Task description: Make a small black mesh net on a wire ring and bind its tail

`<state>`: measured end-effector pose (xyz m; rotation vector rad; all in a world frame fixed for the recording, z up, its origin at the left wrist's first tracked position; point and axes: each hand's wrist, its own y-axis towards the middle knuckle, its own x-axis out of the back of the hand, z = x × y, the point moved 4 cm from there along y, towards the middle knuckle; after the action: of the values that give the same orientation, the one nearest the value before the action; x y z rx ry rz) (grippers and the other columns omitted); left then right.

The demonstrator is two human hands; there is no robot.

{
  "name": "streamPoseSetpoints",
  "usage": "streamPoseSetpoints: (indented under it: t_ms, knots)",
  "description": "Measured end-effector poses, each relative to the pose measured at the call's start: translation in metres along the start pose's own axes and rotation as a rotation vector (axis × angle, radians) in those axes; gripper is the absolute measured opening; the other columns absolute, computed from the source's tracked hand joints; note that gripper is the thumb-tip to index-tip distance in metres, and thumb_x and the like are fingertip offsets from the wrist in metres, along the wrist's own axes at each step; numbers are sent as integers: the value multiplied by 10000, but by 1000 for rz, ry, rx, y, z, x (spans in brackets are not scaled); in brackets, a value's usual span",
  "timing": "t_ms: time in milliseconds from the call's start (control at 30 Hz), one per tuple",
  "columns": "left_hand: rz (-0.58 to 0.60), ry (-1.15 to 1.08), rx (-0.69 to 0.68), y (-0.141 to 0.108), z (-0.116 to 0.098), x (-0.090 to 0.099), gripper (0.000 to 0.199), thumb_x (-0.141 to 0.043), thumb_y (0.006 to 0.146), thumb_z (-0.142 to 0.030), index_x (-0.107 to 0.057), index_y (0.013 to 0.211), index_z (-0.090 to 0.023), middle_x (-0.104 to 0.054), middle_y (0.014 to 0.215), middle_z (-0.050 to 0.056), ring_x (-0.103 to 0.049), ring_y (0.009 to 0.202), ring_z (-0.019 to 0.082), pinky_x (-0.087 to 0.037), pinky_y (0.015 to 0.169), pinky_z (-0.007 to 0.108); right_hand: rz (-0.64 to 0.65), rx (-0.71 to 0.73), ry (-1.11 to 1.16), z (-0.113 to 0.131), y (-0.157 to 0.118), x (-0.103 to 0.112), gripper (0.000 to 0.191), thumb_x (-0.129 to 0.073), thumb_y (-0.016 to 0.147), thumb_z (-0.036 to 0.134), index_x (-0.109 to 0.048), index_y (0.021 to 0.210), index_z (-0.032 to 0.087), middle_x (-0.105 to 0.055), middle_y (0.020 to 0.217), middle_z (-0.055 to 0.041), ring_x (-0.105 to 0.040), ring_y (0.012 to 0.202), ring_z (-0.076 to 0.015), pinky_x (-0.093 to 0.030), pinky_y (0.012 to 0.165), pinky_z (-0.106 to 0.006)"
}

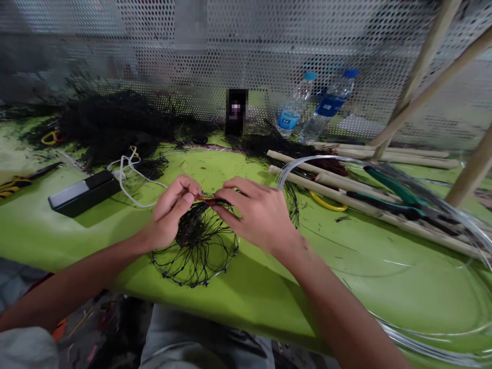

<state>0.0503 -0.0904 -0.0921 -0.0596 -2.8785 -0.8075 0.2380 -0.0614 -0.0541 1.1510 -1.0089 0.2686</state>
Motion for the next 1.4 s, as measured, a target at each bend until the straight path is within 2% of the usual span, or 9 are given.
streamPoseSetpoints:
  t_ms: [167,533,667,733,833,933,1033,1167,1400]
  knots:
    - [-45,-403,10,2,5,-1,112,-578,1074,-330,-596,1022,-232,-622,992,25,-583,912,149,-472,868,293,30,-52,118,-7,1,3,118,-709,1011,298,-792,1007,213,-819,984,-27,-767,833,-174,-534,703,-302]
    - [-57,-701,163,21,-8,17,323,-877,843,-327,-704,1102,-245,-500,574,-85,-512,595,99,-524,727,237,9,-90,193,-17,2,10,56,-770,966,254,-816,949,227,-817,903,-6,-744,773,-165,-516,711,-319]
    - [67,-675,65,24,-12,14,549,-846,874,-325,-646,1385,-331,-779,1057,-27,-333,436,-2,-554,654,231,11,-20,123,-13,2,11,90,-773,975,276,-828,934,218,-821,890,2,-733,745,-160,-453,700,-345]
    - [83,-696,12,25,-14,17,602,-872,839,-290,-655,1393,-378,-741,1323,-7,-459,479,-5,-563,608,221,19,-7,99,-13,2,10,104,-775,977,294,-834,941,216,-823,892,-4,-723,740,-164,-432,700,-355]
    - [-65,-857,4,30,-16,34,419,-902,801,-323,-753,1193,-336,-781,926,-49,-678,695,91,-603,680,204,14,-11,113,-15,2,9,103,-790,966,297,-829,927,210,-817,867,-12,-708,739,-171,-419,700,-359]
    - [-215,-955,88,36,-18,51,97,-717,963,-314,-744,1037,-256,-550,538,-79,-528,497,69,-504,536,156,9,5,147,-15,3,8,104,-792,963,284,-824,908,201,-812,857,-9,-696,741,-173,-425,705,-360]
    - [-284,-857,91,43,-24,63,286,-448,1060,-149,-693,1164,-254,-665,673,-71,-299,376,47,-348,419,195,19,42,146,-15,3,7,128,-798,957,306,-819,898,195,-804,847,-13,-687,771,-192,-444,726,-364]
    - [-403,-856,-66,48,-28,95,452,-261,1126,-60,-613,1278,-299,-675,830,-103,-283,427,-6,-251,448,174,73,101,181,-17,1,5,136,-735,999,259,-808,926,170,-792,883,-46,-722,848,-207,-501,776,-356]
    - [-373,-364,-55,100,4,132,192,-479,1079,-268,-620,950,-258,-179,599,-40,-42,510,112,-33,487,344,124,104,248,-19,-3,3,160,-648,1055,239,-789,1015,175,-789,971,-47,-745,821,-164,-514,705,-295]
